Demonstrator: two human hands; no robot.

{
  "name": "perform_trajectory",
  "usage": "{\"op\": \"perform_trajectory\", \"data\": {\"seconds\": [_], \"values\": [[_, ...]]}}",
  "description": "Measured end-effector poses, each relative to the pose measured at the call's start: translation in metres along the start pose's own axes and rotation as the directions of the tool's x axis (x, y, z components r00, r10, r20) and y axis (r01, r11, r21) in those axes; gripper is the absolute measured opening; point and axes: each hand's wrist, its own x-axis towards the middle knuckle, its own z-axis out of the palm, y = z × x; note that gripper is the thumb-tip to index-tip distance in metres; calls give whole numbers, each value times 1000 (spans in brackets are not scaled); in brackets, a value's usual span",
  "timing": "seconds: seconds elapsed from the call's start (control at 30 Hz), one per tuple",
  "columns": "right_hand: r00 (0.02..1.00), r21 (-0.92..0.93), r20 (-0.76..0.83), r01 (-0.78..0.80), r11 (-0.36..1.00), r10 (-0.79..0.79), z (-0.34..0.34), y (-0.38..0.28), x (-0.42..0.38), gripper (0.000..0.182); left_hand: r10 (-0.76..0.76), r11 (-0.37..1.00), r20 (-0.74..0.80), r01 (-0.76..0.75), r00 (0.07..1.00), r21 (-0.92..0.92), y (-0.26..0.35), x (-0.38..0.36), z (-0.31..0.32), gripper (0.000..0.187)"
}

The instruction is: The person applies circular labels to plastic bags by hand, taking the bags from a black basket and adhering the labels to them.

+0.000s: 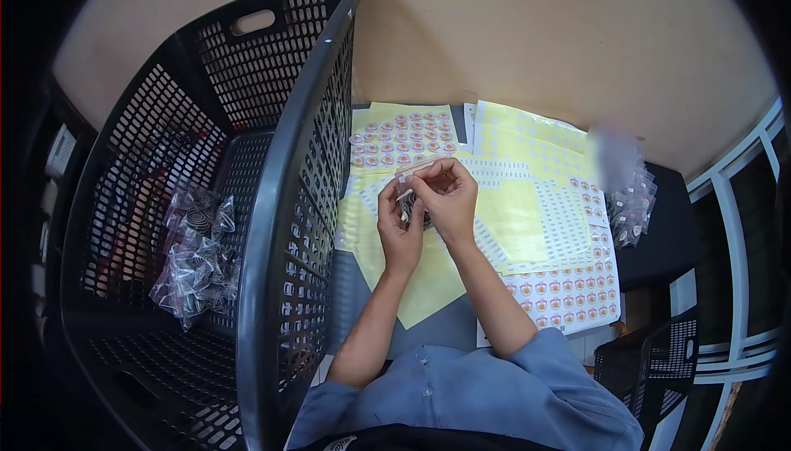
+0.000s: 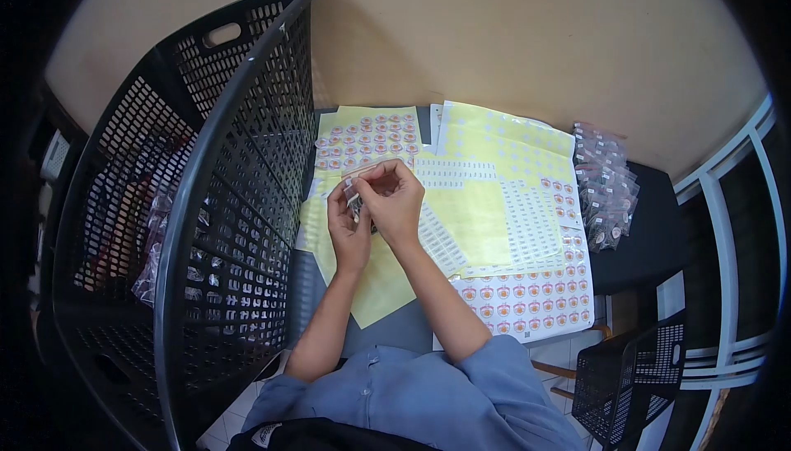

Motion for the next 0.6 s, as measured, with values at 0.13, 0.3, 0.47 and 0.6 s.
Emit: {"op": "perform_trajectory", "data": {"seconds": [0.13, 0.3, 0.47, 0.6], "values": [[999, 48, -30, 26, 999, -25, 3, 2, 1, 17, -22, 1000, 4, 22, 1000, 22, -1, -1, -1, 44], [1000, 16, -8, -3, 1000, 3, 2, 2, 2, 21, -21, 1000, 11, 21, 1000, 12, -2, -1, -1, 45], [999, 16, -35, 14, 1000, -14, 3, 6, 3, 18, 9, 1000, 16, -9, 1000, 26, -3, 0, -1, 44], [998, -31, -45, 48, 998, -50, 4, 3, 2, 16, 51, 998, -13, -50, 999, 41, -4, 0, 0, 41]]}}
